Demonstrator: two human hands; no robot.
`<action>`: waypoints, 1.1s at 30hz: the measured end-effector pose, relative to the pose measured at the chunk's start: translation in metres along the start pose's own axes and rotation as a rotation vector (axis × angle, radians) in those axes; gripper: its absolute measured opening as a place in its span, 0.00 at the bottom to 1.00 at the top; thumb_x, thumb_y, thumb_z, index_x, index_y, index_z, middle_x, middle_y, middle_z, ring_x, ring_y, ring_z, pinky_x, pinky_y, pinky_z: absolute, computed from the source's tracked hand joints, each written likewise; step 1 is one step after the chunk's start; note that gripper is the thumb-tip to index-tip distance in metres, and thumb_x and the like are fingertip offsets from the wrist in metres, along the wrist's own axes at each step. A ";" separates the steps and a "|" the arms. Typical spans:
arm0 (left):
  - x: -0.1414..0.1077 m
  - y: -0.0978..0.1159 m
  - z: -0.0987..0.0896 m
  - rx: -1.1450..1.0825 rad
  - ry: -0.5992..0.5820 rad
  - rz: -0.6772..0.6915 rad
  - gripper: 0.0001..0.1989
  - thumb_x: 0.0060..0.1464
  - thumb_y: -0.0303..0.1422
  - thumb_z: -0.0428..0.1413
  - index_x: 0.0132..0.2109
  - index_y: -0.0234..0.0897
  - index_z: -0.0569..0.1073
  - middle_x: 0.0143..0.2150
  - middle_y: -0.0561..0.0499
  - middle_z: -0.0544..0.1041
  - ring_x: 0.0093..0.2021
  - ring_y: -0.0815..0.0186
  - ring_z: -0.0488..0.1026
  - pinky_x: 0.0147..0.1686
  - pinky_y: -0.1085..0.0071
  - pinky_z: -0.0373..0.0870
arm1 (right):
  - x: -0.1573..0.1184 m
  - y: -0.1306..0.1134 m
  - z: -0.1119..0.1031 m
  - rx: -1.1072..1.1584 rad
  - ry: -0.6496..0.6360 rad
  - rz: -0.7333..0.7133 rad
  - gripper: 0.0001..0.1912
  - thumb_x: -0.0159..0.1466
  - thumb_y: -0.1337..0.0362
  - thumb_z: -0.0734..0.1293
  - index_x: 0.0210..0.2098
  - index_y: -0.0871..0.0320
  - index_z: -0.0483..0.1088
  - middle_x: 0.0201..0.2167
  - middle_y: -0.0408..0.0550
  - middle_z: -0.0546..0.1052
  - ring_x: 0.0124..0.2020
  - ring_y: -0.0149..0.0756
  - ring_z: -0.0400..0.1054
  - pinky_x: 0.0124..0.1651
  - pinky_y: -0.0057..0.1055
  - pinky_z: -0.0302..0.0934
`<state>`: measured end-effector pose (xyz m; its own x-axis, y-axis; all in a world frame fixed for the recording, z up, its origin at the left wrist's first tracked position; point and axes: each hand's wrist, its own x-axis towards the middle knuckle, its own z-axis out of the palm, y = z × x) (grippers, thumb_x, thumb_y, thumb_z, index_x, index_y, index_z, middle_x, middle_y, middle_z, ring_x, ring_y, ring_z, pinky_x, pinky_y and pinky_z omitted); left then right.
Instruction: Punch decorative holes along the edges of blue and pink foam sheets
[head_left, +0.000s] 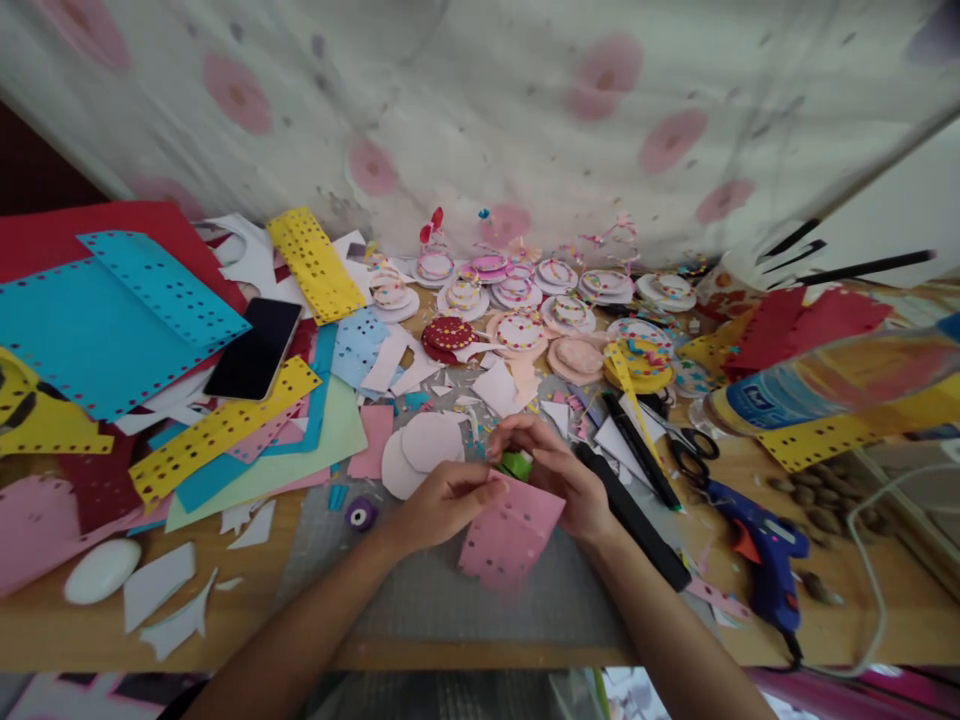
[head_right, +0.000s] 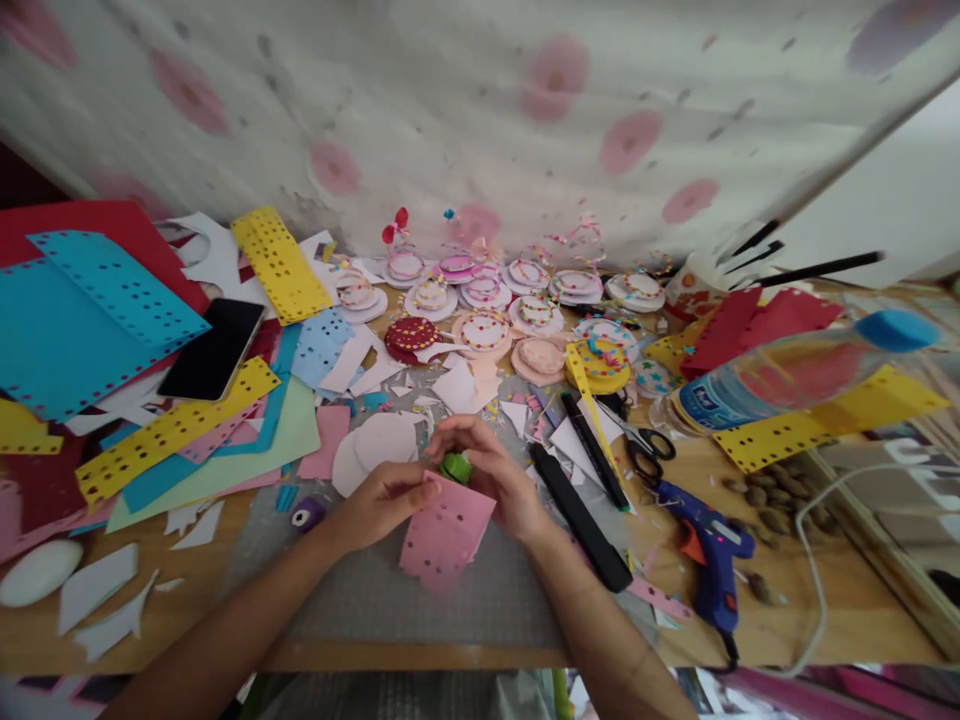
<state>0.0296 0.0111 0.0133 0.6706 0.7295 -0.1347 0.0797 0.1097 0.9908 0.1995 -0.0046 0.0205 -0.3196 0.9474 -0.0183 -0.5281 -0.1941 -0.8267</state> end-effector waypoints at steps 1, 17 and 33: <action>-0.001 0.000 -0.001 -0.014 0.010 0.007 0.20 0.58 0.43 0.51 0.23 0.33 0.63 0.22 0.57 0.55 0.25 0.72 0.53 0.24 0.75 0.50 | 0.000 -0.001 -0.001 0.010 -0.036 0.015 0.15 0.61 0.61 0.62 0.47 0.54 0.68 0.41 0.48 0.73 0.45 0.38 0.65 0.49 0.35 0.58; 0.000 0.010 -0.005 0.069 0.189 -0.005 0.20 0.61 0.43 0.47 0.25 0.36 0.60 0.22 0.58 0.55 0.24 0.72 0.52 0.24 0.74 0.49 | 0.005 -0.002 -0.013 -0.303 0.095 0.091 0.19 0.61 0.56 0.68 0.52 0.50 0.68 0.37 0.42 0.74 0.37 0.33 0.68 0.41 0.30 0.60; 0.001 0.006 0.001 0.115 0.252 -0.093 0.21 0.57 0.41 0.47 0.21 0.38 0.52 0.19 0.58 0.52 0.22 0.72 0.50 0.23 0.72 0.47 | 0.003 0.005 -0.011 -0.436 0.091 0.158 0.17 0.65 0.50 0.59 0.42 0.53 0.71 0.37 0.46 0.71 0.38 0.38 0.64 0.42 0.35 0.57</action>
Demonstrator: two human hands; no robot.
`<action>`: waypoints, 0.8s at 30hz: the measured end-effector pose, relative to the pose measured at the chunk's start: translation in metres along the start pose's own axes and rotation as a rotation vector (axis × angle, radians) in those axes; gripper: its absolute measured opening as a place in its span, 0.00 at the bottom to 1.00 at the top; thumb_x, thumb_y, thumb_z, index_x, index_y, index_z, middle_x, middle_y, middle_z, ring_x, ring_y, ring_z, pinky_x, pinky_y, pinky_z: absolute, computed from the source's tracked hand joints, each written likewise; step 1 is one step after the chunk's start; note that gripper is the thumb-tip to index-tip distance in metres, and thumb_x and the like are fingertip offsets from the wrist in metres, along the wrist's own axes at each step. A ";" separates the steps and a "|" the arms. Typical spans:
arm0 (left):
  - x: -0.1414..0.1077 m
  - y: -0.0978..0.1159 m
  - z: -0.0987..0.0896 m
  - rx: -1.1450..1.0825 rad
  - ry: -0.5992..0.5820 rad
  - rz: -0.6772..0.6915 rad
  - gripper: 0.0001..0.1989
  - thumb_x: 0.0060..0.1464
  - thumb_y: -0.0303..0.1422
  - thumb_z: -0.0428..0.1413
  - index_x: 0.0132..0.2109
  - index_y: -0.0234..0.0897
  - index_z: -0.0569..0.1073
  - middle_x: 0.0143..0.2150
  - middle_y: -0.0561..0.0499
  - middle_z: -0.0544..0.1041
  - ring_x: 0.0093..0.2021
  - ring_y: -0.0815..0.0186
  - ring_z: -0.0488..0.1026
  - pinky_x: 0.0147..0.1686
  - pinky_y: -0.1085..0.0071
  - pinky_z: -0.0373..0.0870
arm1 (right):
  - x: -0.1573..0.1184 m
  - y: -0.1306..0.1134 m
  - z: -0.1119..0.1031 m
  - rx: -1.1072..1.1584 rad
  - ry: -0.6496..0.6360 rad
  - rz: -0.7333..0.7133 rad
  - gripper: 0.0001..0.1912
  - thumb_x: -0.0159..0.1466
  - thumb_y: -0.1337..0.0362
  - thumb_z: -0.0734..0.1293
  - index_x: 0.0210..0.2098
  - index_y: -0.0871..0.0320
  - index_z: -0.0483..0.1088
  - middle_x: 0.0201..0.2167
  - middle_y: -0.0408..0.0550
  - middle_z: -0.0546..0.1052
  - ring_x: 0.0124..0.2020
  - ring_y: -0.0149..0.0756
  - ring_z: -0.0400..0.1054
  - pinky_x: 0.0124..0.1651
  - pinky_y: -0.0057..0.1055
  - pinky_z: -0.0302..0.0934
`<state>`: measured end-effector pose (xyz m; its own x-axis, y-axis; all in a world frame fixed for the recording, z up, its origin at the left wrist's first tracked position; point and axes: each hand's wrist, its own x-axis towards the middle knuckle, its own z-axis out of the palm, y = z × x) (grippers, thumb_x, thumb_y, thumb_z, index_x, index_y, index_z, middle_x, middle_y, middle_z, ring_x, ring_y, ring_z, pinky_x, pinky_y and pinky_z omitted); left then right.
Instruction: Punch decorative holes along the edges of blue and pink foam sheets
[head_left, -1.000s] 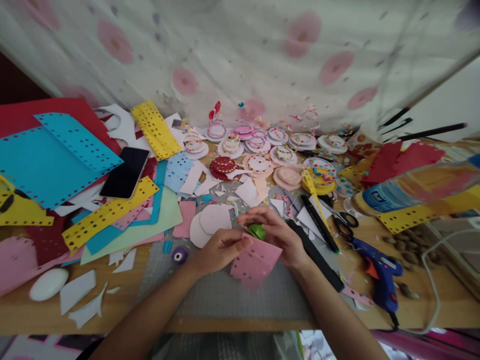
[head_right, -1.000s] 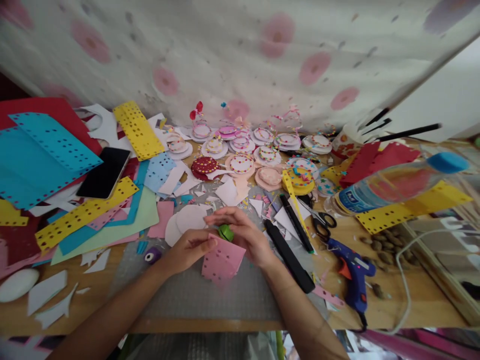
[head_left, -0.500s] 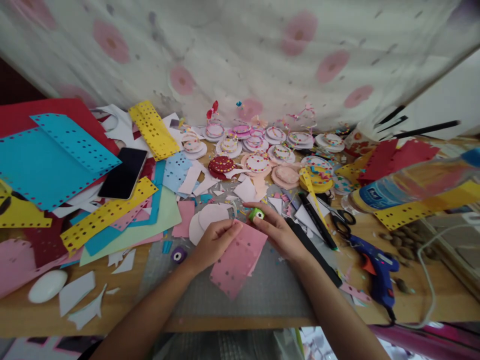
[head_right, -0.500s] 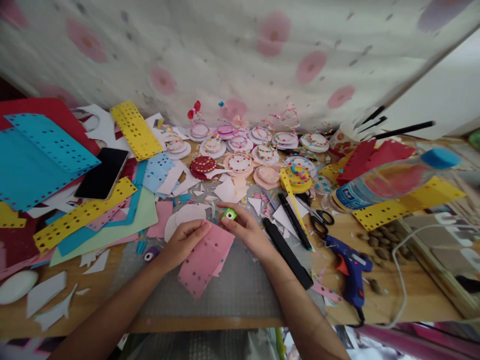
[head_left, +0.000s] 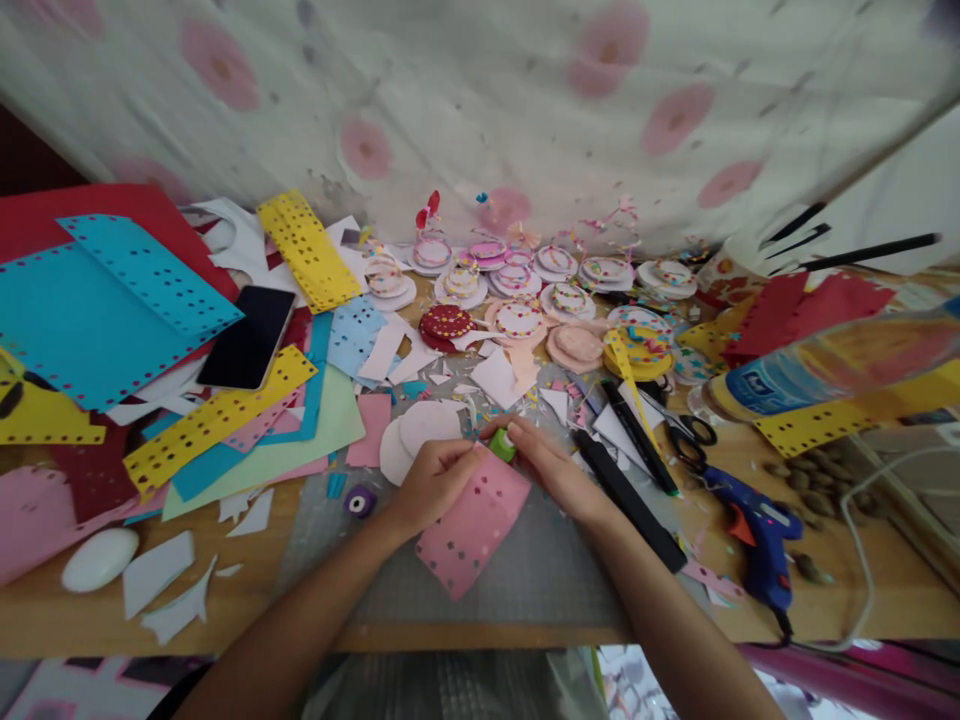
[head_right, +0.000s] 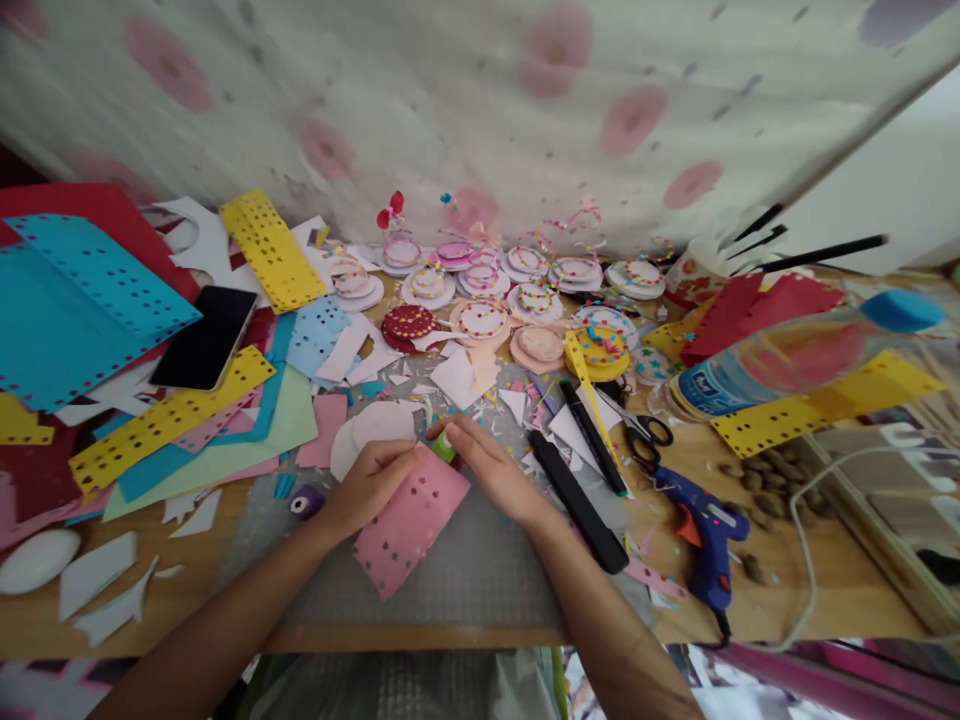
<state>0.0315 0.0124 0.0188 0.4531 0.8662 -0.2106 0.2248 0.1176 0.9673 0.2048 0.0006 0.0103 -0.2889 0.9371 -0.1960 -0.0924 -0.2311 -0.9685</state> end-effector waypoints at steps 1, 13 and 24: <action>0.000 0.000 0.000 -0.002 0.001 -0.005 0.21 0.57 0.42 0.47 0.21 0.38 0.52 0.19 0.58 0.51 0.22 0.72 0.50 0.23 0.72 0.47 | 0.000 0.000 0.000 -0.049 0.004 -0.010 0.17 0.66 0.50 0.57 0.41 0.52 0.71 0.38 0.46 0.71 0.39 0.39 0.63 0.43 0.36 0.57; -0.001 -0.008 0.005 0.028 0.104 0.099 0.19 0.61 0.41 0.44 0.25 0.36 0.59 0.22 0.57 0.57 0.25 0.70 0.56 0.27 0.73 0.53 | -0.004 -0.002 0.004 -0.173 -0.081 -0.073 0.16 0.66 0.50 0.58 0.46 0.52 0.65 0.41 0.44 0.67 0.46 0.38 0.59 0.51 0.34 0.53; -0.011 -0.006 -0.004 0.513 0.152 0.389 0.18 0.64 0.34 0.43 0.24 0.36 0.60 0.20 0.56 0.62 0.21 0.72 0.60 0.26 0.72 0.51 | -0.001 -0.003 -0.002 -0.005 -0.192 -0.029 0.16 0.58 0.51 0.69 0.36 0.58 0.69 0.31 0.42 0.67 0.33 0.32 0.60 0.37 0.29 0.56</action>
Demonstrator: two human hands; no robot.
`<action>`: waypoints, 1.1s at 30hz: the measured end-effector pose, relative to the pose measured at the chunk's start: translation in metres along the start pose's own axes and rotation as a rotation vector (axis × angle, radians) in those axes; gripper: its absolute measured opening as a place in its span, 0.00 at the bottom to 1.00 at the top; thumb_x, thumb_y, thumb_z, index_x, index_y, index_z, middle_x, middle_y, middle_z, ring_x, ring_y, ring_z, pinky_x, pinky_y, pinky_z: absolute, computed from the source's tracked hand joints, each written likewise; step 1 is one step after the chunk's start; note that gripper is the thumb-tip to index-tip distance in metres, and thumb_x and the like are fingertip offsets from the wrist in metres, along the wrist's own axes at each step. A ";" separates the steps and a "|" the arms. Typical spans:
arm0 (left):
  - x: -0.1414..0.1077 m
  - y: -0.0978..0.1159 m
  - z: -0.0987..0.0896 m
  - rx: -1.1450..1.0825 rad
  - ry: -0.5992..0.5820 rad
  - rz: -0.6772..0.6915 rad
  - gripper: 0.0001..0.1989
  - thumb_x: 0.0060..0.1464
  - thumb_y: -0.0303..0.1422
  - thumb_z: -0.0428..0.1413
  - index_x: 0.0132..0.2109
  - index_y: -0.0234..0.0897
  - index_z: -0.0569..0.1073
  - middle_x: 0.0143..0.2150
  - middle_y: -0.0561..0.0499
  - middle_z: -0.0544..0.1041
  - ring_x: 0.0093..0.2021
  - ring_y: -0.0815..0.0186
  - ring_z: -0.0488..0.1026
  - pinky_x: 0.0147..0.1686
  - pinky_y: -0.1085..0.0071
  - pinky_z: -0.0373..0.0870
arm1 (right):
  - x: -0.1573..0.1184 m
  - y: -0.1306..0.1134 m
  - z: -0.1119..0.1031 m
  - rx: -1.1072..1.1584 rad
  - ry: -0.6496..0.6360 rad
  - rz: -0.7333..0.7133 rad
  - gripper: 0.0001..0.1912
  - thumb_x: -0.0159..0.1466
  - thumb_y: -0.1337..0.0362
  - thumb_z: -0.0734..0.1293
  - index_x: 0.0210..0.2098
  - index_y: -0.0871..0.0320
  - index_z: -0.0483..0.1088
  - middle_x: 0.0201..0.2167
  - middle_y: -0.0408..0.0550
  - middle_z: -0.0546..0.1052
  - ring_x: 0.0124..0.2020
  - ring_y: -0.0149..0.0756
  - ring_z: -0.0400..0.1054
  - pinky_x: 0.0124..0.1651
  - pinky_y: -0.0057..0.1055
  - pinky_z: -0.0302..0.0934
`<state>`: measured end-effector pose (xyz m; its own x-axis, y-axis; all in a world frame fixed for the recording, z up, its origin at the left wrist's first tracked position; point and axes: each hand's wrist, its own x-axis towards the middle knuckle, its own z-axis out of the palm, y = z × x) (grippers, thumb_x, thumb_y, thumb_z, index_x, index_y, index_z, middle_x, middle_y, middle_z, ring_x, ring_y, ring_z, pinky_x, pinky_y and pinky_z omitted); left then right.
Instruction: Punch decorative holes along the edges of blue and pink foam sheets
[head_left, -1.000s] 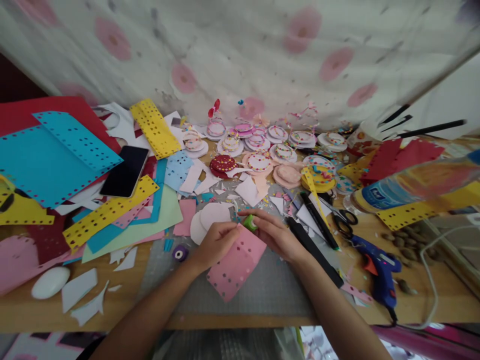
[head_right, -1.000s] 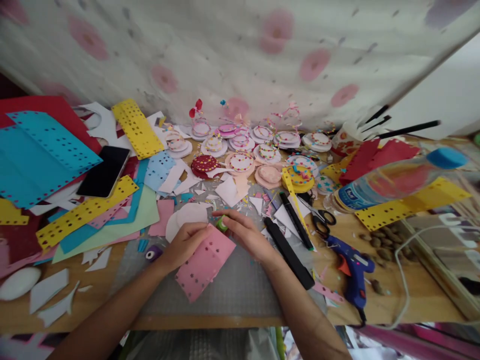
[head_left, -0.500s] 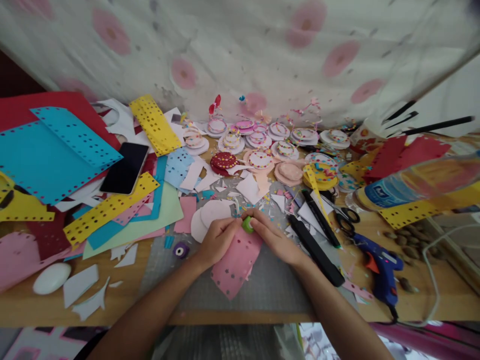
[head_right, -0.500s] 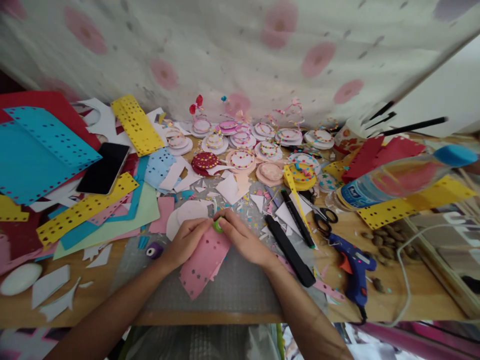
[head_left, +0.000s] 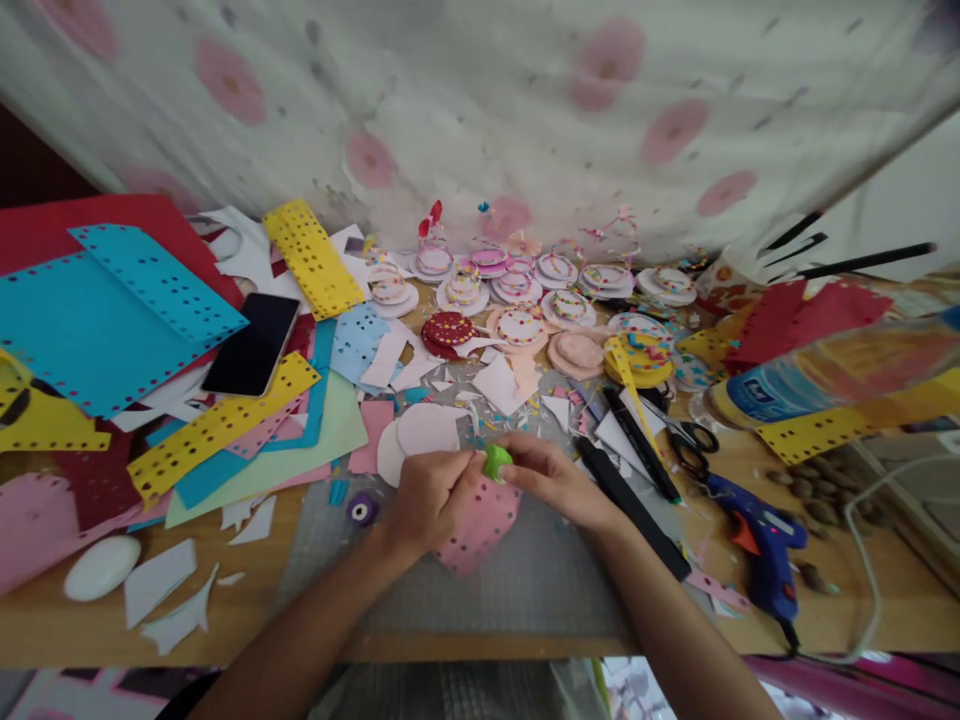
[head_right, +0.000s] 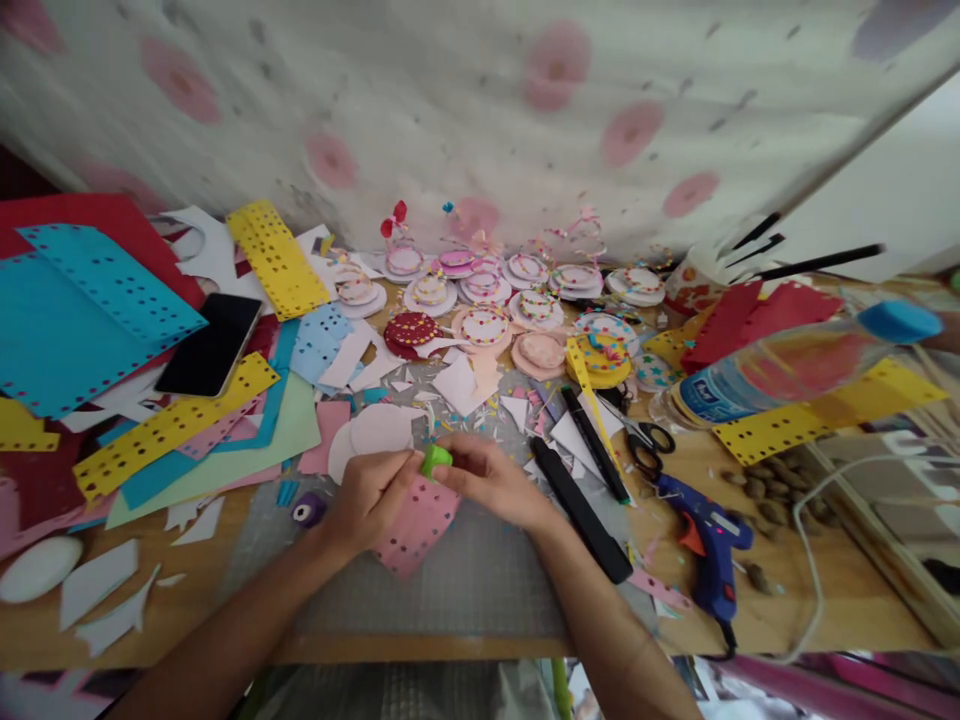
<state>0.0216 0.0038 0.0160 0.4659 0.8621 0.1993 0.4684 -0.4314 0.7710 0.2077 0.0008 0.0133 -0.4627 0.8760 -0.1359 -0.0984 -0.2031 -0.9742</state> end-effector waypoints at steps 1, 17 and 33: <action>0.000 -0.001 0.000 0.045 0.010 0.012 0.19 0.64 0.34 0.43 0.24 0.36 0.61 0.19 0.55 0.63 0.21 0.71 0.60 0.25 0.71 0.51 | 0.000 0.000 0.001 -0.008 -0.008 -0.005 0.17 0.58 0.51 0.69 0.37 0.58 0.69 0.31 0.42 0.67 0.34 0.32 0.60 0.38 0.29 0.56; 0.004 -0.011 -0.008 0.179 -0.298 0.321 0.20 0.62 0.33 0.45 0.21 0.36 0.65 0.17 0.53 0.68 0.20 0.70 0.64 0.24 0.69 0.48 | -0.005 0.001 -0.001 -0.062 -0.299 0.232 0.17 0.49 0.57 0.76 0.30 0.60 0.68 0.24 0.37 0.63 0.26 0.26 0.56 0.28 0.24 0.52; 0.006 -0.010 -0.013 -0.003 -0.349 0.237 0.21 0.63 0.33 0.44 0.21 0.35 0.62 0.17 0.55 0.62 0.20 0.71 0.59 0.25 0.70 0.48 | -0.006 0.002 0.004 0.298 -0.267 0.351 0.20 0.45 0.66 0.78 0.34 0.59 0.68 0.27 0.37 0.70 0.28 0.25 0.63 0.31 0.23 0.57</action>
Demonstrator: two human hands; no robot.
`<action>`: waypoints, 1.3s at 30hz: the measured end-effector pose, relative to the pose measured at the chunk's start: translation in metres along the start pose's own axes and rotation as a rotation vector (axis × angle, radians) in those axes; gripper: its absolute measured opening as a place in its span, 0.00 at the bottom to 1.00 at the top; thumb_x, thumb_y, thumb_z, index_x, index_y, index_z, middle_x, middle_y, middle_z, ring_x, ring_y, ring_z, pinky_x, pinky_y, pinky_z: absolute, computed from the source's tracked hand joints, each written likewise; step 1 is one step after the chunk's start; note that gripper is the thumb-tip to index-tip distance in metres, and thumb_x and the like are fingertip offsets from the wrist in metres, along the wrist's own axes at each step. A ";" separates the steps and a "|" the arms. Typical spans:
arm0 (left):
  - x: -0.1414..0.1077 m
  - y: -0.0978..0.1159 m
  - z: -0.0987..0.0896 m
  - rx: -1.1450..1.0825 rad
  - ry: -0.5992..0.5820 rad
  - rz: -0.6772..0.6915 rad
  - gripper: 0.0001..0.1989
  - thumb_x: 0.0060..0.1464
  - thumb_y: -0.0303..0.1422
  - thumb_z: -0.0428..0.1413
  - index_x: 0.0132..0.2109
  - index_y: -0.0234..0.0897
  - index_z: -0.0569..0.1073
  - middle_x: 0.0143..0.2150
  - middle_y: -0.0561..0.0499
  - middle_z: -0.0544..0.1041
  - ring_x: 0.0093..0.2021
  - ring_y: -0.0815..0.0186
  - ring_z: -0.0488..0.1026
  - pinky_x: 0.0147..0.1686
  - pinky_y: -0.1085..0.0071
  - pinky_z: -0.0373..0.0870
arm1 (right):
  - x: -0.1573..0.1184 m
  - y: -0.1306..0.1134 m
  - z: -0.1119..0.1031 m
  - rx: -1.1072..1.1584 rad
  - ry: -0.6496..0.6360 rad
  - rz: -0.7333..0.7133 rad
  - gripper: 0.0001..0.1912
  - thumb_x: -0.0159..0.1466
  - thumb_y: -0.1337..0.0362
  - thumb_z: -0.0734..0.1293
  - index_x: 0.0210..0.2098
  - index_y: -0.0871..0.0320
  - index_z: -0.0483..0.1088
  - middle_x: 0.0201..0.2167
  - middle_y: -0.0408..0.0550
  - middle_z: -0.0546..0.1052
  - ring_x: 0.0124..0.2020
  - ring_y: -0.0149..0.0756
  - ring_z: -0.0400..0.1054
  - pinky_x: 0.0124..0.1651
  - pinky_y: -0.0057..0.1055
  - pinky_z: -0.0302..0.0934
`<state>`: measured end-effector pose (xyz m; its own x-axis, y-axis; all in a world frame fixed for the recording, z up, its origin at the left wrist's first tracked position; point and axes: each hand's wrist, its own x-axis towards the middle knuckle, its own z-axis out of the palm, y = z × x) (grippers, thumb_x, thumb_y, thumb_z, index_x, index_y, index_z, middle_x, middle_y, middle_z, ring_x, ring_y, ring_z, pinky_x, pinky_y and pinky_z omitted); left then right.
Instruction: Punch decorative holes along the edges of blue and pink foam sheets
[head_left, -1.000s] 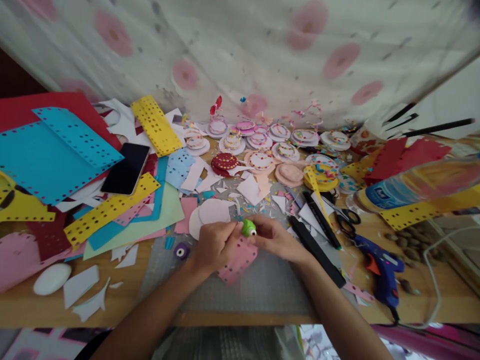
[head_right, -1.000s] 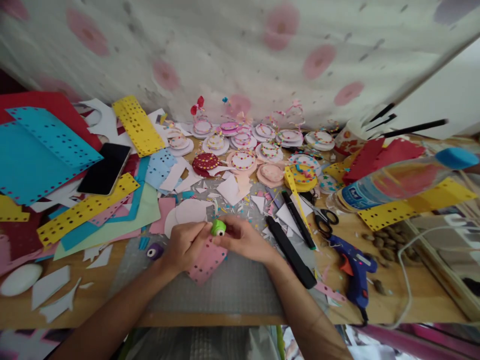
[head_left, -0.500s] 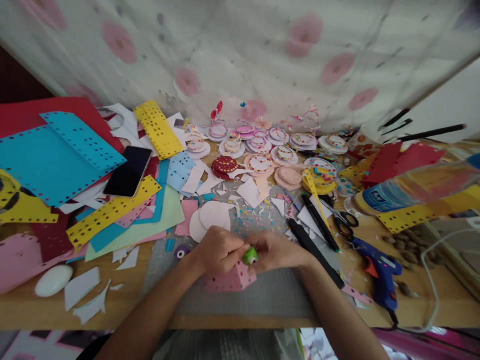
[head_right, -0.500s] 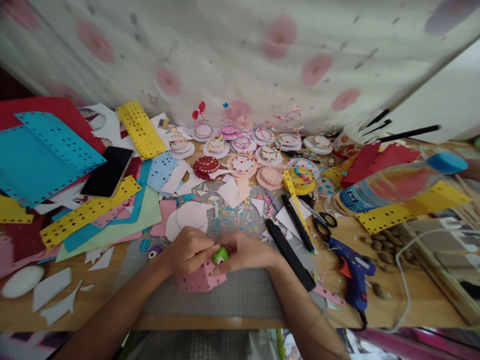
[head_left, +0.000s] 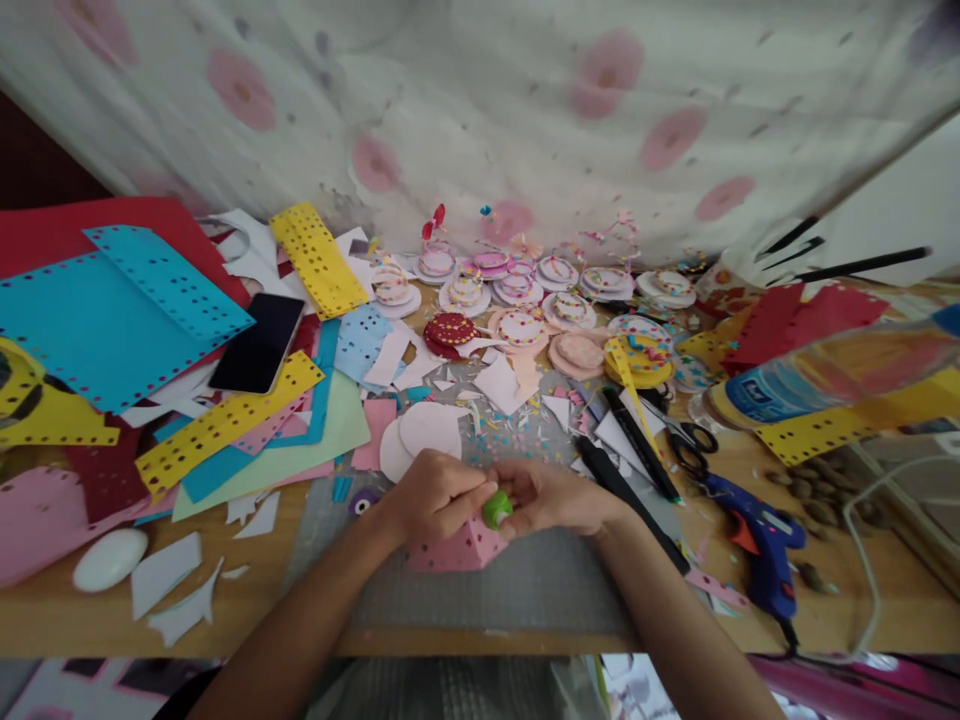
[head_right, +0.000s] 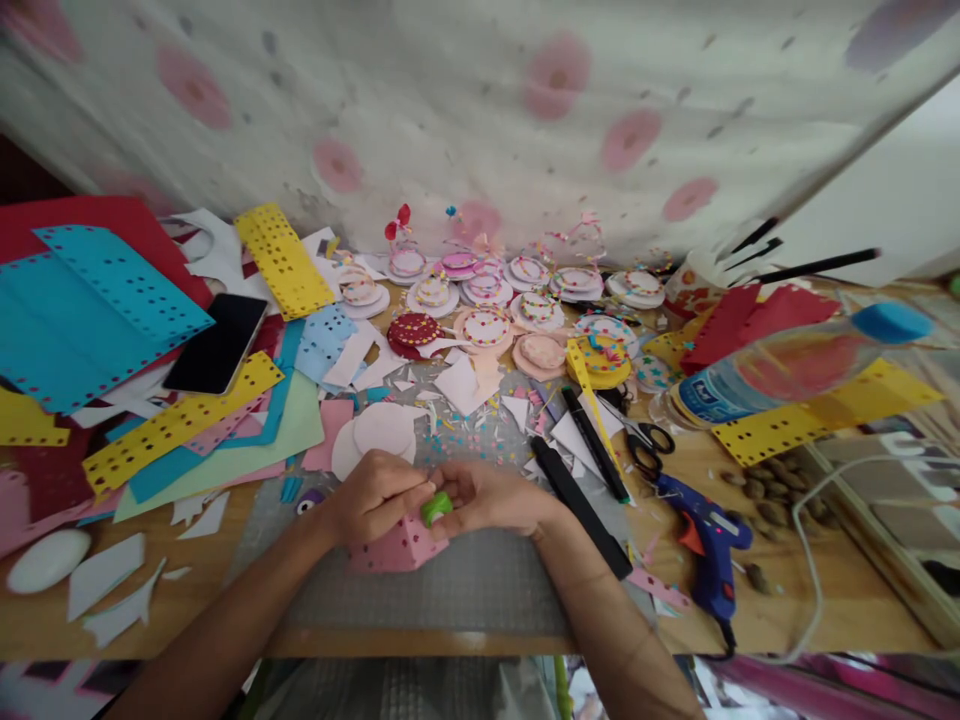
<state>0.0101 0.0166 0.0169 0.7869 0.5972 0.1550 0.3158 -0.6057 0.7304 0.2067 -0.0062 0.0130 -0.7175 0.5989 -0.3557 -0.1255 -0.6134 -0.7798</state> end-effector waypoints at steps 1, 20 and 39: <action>0.000 0.000 0.000 -0.014 0.000 -0.007 0.21 0.63 0.33 0.44 0.21 0.35 0.61 0.17 0.55 0.61 0.20 0.71 0.59 0.25 0.70 0.48 | 0.000 -0.001 0.000 0.001 -0.002 -0.003 0.19 0.46 0.66 0.78 0.34 0.59 0.68 0.27 0.37 0.71 0.29 0.25 0.63 0.32 0.23 0.58; 0.001 -0.002 0.005 0.228 0.041 -0.053 0.21 0.64 0.35 0.41 0.23 0.35 0.64 0.18 0.52 0.68 0.21 0.69 0.65 0.24 0.70 0.48 | 0.000 0.000 -0.004 -0.061 0.084 0.015 0.17 0.48 0.59 0.77 0.33 0.63 0.74 0.26 0.40 0.72 0.28 0.27 0.63 0.33 0.25 0.56; 0.003 0.003 -0.002 0.112 0.093 -0.116 0.21 0.63 0.34 0.41 0.22 0.36 0.62 0.19 0.54 0.63 0.23 0.69 0.61 0.27 0.71 0.53 | 0.010 0.004 0.014 -0.091 0.187 -0.196 0.19 0.48 0.54 0.76 0.31 0.61 0.71 0.25 0.40 0.67 0.26 0.28 0.58 0.29 0.26 0.52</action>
<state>0.0124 0.0179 0.0213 0.6910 0.7093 0.1392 0.4626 -0.5820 0.6688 0.1898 -0.0103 0.0133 -0.5460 0.7913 -0.2754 -0.1816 -0.4326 -0.8831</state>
